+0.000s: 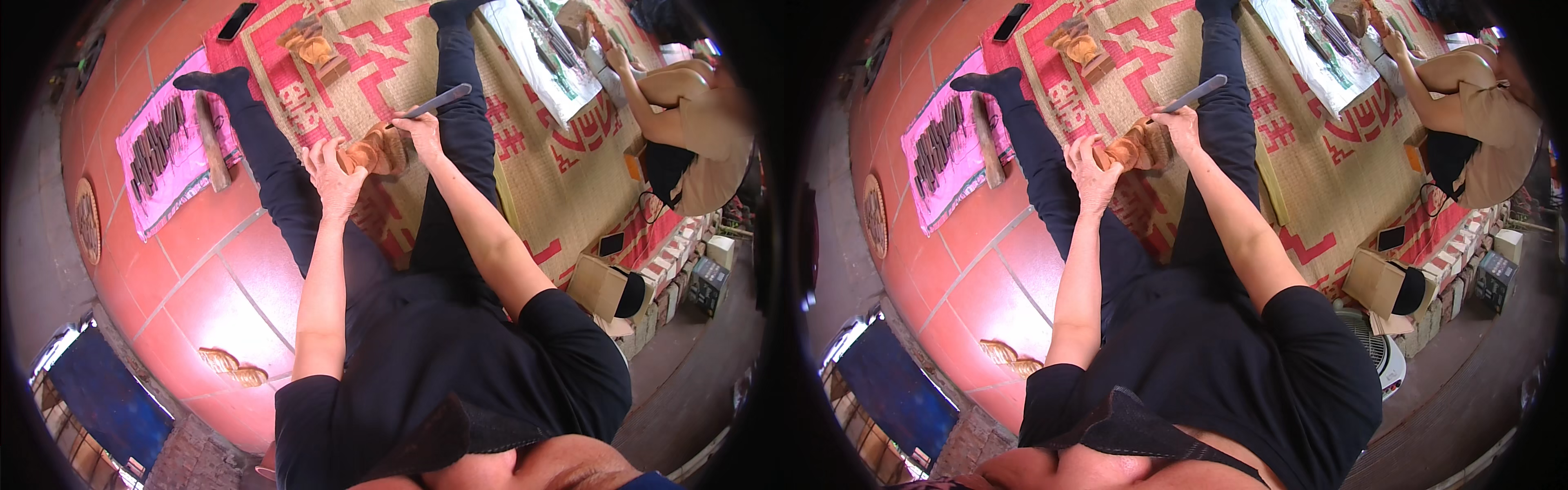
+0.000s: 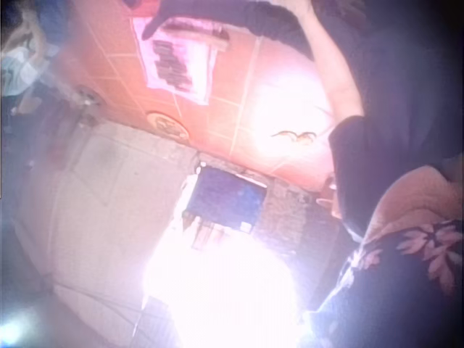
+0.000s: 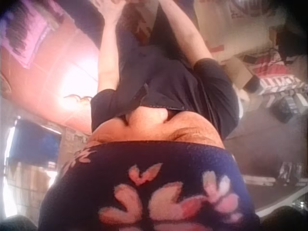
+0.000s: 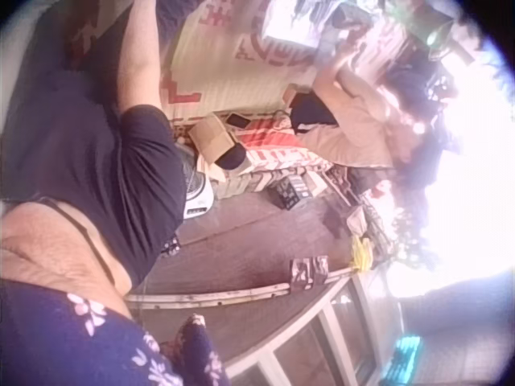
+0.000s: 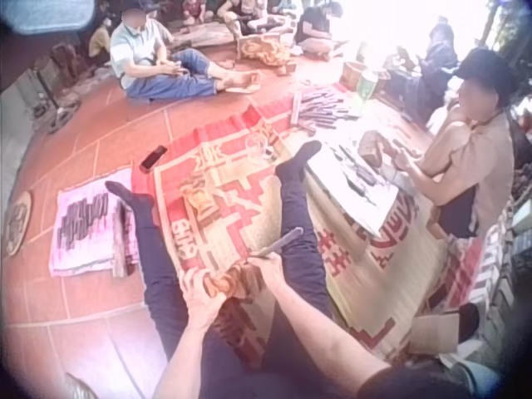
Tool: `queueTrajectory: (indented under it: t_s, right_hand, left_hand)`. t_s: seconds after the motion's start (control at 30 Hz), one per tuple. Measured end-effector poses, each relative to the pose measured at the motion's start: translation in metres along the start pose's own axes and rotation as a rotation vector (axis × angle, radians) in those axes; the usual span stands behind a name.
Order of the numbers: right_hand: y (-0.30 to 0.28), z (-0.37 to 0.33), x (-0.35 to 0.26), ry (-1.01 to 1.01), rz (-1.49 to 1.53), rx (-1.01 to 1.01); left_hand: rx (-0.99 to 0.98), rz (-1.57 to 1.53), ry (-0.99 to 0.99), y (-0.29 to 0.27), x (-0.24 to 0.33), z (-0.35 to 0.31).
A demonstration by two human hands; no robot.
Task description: The person sits on a mat and carves a small wooden object using a knife. They hold the wood in their left hand and carefully shape it with the knife in their right hand, rotating the piece as needed.
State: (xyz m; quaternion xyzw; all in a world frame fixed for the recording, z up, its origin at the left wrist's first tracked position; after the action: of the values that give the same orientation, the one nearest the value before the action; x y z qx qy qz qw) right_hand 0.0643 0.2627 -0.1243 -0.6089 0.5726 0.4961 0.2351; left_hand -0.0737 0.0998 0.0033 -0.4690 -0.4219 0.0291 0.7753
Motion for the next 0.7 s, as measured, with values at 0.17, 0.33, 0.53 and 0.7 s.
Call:
queueTrajectory:
  t_s: [0.17,0.33,0.53,0.7]
  right_hand:
    - [0.016,-0.010,-0.018,-0.185,-0.251,-0.067]
    - [-0.003,-0.001,-0.001,0.013,-0.013,0.068]
    - [0.012,-0.009,-0.009,-0.137,-0.253,-0.035]
    - [-0.005,-0.003,0.003,0.040,-0.036,0.081]
  left_hand:
    - [-0.011,0.022,-0.028,0.003,0.000,0.000]
    - [-0.016,0.059,-0.021,0.006,0.010,-0.001]
    - [-0.037,0.063,-0.044,0.008,0.009,-0.003]
    - [-0.051,0.069,-0.015,0.011,0.015,-0.007]
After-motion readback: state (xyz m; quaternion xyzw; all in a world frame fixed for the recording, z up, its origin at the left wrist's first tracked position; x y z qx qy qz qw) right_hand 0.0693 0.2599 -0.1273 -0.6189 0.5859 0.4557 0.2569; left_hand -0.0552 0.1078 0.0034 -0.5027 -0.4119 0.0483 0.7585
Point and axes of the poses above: each hand's wrist, its own z-axis towards the middle knuckle, its own y-axis out of the palm, x = y × z, the point moved 8 cm from there along z, towards the middle knuckle, and after that the axes turned 6 degrees about x, right-handed, at the moved point
